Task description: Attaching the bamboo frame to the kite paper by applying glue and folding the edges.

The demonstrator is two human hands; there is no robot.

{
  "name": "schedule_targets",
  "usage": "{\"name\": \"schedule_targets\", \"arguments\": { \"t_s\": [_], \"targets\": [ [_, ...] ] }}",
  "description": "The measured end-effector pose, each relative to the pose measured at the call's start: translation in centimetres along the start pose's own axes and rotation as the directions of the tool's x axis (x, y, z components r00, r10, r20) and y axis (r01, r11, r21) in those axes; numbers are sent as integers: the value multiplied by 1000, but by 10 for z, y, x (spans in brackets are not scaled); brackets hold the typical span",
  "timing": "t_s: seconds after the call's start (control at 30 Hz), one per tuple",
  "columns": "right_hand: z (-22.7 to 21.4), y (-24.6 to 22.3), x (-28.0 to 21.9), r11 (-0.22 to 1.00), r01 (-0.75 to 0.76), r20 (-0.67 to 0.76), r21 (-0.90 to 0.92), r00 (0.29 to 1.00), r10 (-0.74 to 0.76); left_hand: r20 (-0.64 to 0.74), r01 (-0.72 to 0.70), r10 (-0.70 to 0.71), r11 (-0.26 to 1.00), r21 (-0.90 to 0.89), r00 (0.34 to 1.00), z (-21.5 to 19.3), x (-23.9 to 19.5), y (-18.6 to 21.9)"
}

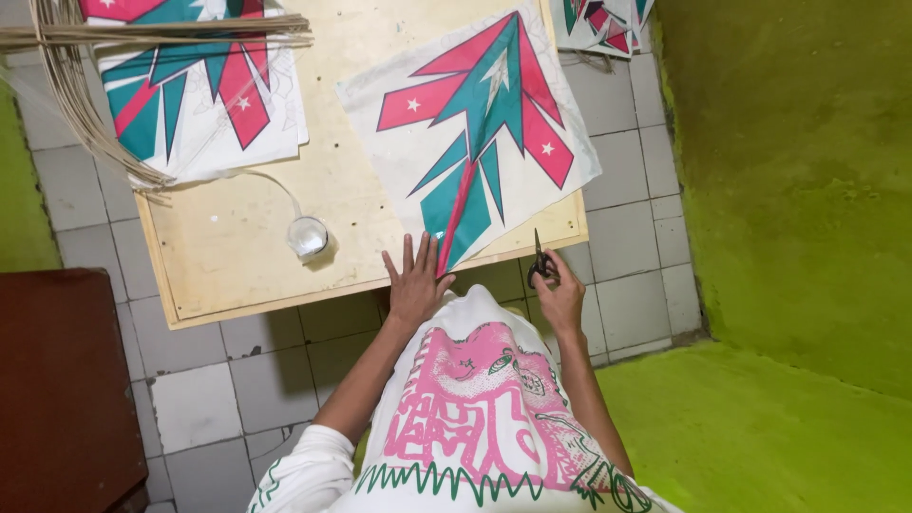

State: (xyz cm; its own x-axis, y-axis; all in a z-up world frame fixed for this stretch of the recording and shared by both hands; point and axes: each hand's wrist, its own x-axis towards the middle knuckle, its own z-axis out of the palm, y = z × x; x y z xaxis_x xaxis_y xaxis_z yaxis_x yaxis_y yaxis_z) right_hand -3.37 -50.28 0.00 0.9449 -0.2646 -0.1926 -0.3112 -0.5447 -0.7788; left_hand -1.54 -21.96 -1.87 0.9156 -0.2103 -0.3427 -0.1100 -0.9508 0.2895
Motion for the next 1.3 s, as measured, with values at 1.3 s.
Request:
{"name": "schedule_targets", "arguments": {
  "t_s": [1.3],
  "targets": [
    [-6,-11,2,983,-175,-15,52,984,176,-175,-102,100,995,-1,980,13,2,-19]
  ]
}}
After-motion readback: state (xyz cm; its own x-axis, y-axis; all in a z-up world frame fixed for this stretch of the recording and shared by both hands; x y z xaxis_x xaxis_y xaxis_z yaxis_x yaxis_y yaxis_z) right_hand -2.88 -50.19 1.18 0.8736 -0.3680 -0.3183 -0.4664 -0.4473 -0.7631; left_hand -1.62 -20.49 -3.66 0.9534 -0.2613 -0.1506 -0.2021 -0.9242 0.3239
